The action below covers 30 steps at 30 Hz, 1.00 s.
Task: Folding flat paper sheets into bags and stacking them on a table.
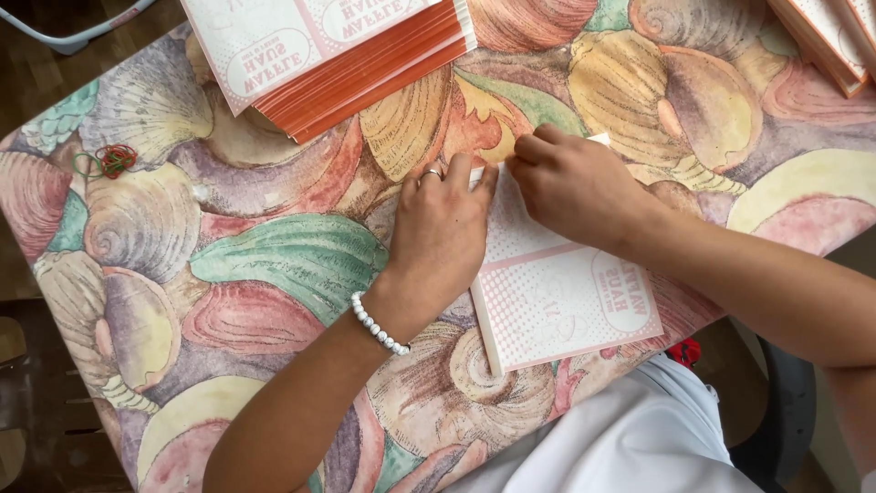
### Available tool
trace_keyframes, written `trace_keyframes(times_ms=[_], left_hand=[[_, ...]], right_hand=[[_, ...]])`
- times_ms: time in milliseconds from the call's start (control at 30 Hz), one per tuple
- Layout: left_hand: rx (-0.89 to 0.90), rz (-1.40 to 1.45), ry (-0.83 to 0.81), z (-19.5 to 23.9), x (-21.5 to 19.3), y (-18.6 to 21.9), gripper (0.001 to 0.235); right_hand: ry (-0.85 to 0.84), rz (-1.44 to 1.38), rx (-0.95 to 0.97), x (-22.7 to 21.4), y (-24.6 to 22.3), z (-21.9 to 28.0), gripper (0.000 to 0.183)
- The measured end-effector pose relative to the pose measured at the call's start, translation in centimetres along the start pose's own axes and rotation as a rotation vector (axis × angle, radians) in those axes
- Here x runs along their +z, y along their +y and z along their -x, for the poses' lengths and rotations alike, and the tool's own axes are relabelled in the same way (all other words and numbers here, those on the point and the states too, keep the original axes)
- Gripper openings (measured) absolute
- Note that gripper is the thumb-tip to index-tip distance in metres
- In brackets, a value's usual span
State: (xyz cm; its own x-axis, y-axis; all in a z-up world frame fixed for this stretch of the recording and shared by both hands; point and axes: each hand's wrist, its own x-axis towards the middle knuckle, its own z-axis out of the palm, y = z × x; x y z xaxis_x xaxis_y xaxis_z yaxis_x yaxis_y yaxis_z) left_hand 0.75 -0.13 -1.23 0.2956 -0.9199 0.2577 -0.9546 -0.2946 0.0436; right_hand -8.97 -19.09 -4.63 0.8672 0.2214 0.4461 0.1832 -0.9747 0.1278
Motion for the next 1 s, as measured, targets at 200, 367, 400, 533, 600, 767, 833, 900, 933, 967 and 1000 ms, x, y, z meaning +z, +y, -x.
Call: trace_keyframes(times_ms=[200, 367, 400, 533, 600, 767, 833, 900, 933, 967, 1000], left_hand=[[0.004, -0.007, 0.079, -0.8, -0.1, -0.5, 0.039], [-0.180, 0.162, -0.096, -2.6, 1.8, -2.2, 0.035], [-0.184, 0.162, -0.095, -2.6, 1.6, -2.4, 0.035], [-0.184, 0.356, -0.090, -2.2, 1.4, -3.0, 0.020], [-0.158, 0.391, 0.024, -2.1, 1.4, -3.5, 0.020], [-0.184, 0.928, 0.367, -2.2, -0.2, -4.6, 0.011], [-0.208, 0.981, 0.394, -2.3, -0.5, -4.5, 0.010], [-0.237, 1.036, 0.409, -2.2, -0.5, -4.5, 0.009], [-0.350, 1.236, 0.400, -2.1, -0.3, -4.4, 0.029], [-0.466, 1.433, 0.386, -2.0, 0.0, -4.2, 0.051], [-0.467, 1.433, 0.384, -1.7, 0.1, -4.3, 0.051]], right_hand=[[-0.137, 0.034, 0.084, -3.3, 3.3, 3.7, 0.016], [-0.373, -0.049, 0.291, -5.0, 4.1, 2.9, 0.029], [-0.373, -0.050, 0.287, -5.8, 4.2, 1.2, 0.029], [-0.372, -0.386, 0.421, -6.1, 6.2, -2.4, 0.025], [-0.098, -0.588, 0.361, -5.7, 7.3, -2.6, 0.015], [-0.181, -1.555, 0.616, -4.0, 8.8, 0.7, 0.107], [-0.239, -1.393, 0.809, -4.7, 6.9, -0.4, 0.086], [-0.298, -1.228, 1.000, -4.4, 6.1, -0.7, 0.068], [-0.232, -1.154, 0.999, -4.0, 6.2, -0.3, 0.046], [-0.167, -1.079, 0.996, -3.5, 6.3, 0.1, 0.025], [-0.167, -1.081, 0.998, -3.4, 6.4, 0.4, 0.025]])
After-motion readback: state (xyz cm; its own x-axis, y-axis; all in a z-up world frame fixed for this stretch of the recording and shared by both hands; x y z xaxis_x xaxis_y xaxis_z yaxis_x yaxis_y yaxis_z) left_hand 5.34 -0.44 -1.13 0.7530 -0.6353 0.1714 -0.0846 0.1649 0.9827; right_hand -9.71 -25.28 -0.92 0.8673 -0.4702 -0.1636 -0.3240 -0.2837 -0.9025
